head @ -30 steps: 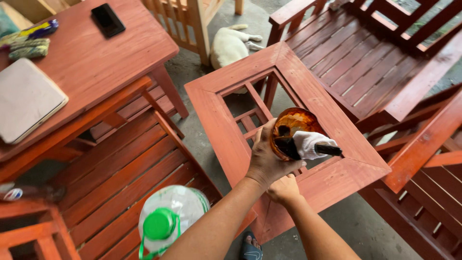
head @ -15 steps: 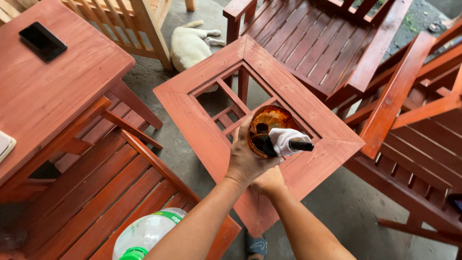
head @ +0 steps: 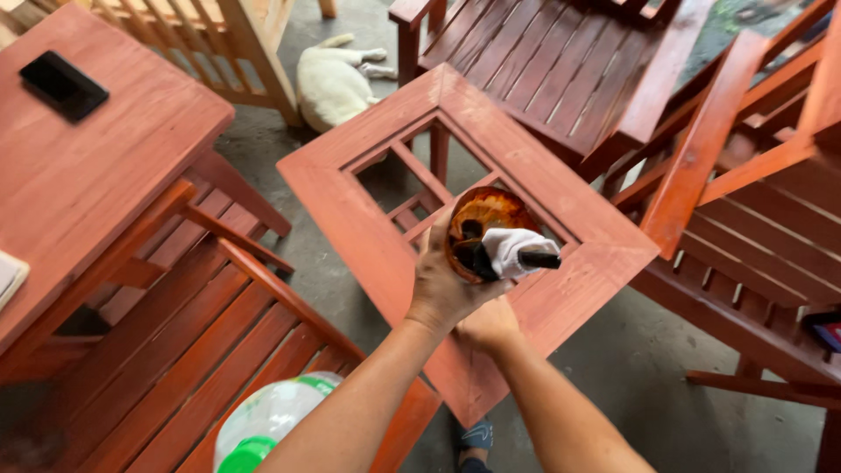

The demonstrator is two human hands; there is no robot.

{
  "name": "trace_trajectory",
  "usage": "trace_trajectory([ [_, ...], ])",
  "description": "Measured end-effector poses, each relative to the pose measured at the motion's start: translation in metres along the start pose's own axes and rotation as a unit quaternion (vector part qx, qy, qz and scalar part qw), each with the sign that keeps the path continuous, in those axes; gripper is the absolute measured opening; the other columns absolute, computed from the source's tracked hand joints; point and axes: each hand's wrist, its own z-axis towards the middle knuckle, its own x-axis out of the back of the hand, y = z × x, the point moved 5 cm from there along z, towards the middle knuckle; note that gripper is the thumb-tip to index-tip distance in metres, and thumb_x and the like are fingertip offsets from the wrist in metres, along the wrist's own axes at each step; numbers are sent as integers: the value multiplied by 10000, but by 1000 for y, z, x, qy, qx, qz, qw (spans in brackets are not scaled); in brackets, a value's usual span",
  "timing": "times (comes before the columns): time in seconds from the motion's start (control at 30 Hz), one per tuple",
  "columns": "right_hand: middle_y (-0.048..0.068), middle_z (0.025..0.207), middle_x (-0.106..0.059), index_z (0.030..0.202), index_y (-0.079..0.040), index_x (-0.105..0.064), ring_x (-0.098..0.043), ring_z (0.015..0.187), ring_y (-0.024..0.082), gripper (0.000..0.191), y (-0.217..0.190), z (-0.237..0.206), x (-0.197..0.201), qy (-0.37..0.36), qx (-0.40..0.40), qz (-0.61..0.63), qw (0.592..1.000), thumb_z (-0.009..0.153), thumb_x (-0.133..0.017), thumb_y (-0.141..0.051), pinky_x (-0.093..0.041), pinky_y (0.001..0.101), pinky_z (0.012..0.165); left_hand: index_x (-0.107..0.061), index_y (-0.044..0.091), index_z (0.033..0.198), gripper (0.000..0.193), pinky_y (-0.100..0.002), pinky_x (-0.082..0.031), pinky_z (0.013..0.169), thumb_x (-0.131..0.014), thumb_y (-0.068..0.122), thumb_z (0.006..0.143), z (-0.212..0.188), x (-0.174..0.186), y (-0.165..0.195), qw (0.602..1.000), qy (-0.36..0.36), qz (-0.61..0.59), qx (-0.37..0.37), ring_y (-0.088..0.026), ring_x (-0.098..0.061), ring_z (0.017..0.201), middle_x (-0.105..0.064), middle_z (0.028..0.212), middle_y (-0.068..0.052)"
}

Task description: The person applies reddish-brown wood stain to wooden furniture using a brush, holding a cut plastic bottle of stain in one hand. They first coat the legs and frame of a slatted bench, then move to a small slatted table and brush stain onto its frame and inner slats.

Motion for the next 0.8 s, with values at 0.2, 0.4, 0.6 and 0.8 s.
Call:
trace_trajectory([
  [0.2, 126, 1224, -672, 1092, -90, -738, -583, 1198, 276, 568, 39, -41, -34, -213, -151, -200, 944, 965, -419, -542, -347, 458, 1053, -371, 192, 1468, 1181, -373, -553, 1056, -1009, 185, 475, 7, -18, 8, 999, -29, 29, 20, -256, -601, 1219, -504, 1326, -96],
  [0.4, 128, 964, -724, 907, -80, -780, -602, 1067, 289, 704, 37, -122, -61, -249, -203, -177, 930, 998, -366, -642, -350, 437, 1043, -312, 217, 1494, 1224, -352, -530, 1117, -1019, 209, 494, -12, -31, 3, 996, -67, 38, 44, -241, -584, 1243, -465, 1343, -84],
  [0.6, 117, 959, -733, 892, -73, -762, -602, 1048, 300, 688, 43, -148, -62, -254, -190, -140, 938, 969, -389, -647, -355, 438, 1003, -315, 213, 1485, 1222, -347, -534, 1110, -1028, 223, 492, -25, -57, 15, 996, -72, 38, 27, -244, -575, 1246, -447, 1354, -90],
  [0.8, 142, 986, -718, 963, -103, -762, -595, 1076, 346, 650, 55, -146, -61, -325, -144, -127, 926, 971, -446, -671, -379, 451, 1003, -317, 196, 1481, 1247, -373, -525, 1077, -1029, 224, 457, -32, -70, 21, 997, -50, 62, 15, -275, -564, 1253, -483, 1356, -107],
])
